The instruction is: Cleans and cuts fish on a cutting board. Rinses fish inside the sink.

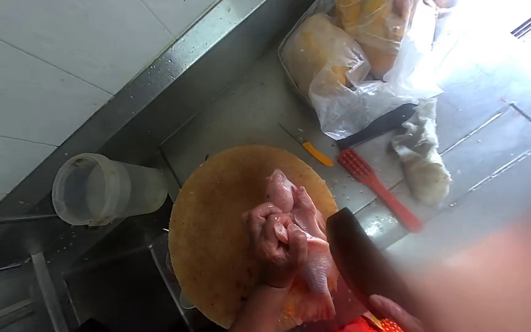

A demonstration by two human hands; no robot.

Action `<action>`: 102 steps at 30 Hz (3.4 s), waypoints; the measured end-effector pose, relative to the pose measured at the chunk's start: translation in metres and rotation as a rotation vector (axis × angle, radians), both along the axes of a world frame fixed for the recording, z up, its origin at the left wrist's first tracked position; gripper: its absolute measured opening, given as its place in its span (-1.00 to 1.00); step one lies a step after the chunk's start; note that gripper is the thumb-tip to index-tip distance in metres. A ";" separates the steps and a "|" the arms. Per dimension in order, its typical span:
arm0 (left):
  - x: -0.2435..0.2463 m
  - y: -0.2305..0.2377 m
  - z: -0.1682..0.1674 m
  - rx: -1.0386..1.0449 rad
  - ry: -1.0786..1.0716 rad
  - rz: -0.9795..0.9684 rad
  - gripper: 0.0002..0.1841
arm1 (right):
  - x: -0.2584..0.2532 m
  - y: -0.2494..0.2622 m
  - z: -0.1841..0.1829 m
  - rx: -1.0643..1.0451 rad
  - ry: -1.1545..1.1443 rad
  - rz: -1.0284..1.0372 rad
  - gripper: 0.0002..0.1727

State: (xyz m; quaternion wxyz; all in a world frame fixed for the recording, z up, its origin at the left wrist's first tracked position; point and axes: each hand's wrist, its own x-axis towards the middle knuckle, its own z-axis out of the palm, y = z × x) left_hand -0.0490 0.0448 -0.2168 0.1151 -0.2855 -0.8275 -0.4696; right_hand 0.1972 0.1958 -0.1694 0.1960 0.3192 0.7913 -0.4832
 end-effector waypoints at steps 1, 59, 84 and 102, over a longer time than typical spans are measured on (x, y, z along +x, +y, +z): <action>0.000 0.001 0.000 -0.006 -0.001 -0.003 -0.77 | -0.003 0.002 0.000 0.017 -0.008 0.010 -0.34; -0.088 -0.038 0.057 -0.799 0.228 -0.886 -0.65 | -0.010 -0.016 0.035 0.010 -0.150 0.178 -0.36; 0.057 -0.069 0.037 -0.664 0.146 0.005 -0.53 | 0.001 -0.044 -0.005 0.136 0.031 -0.120 -0.32; 0.055 -0.072 0.033 -0.654 0.176 -0.093 -0.64 | -0.056 -0.035 -0.004 0.078 0.018 -0.033 -0.49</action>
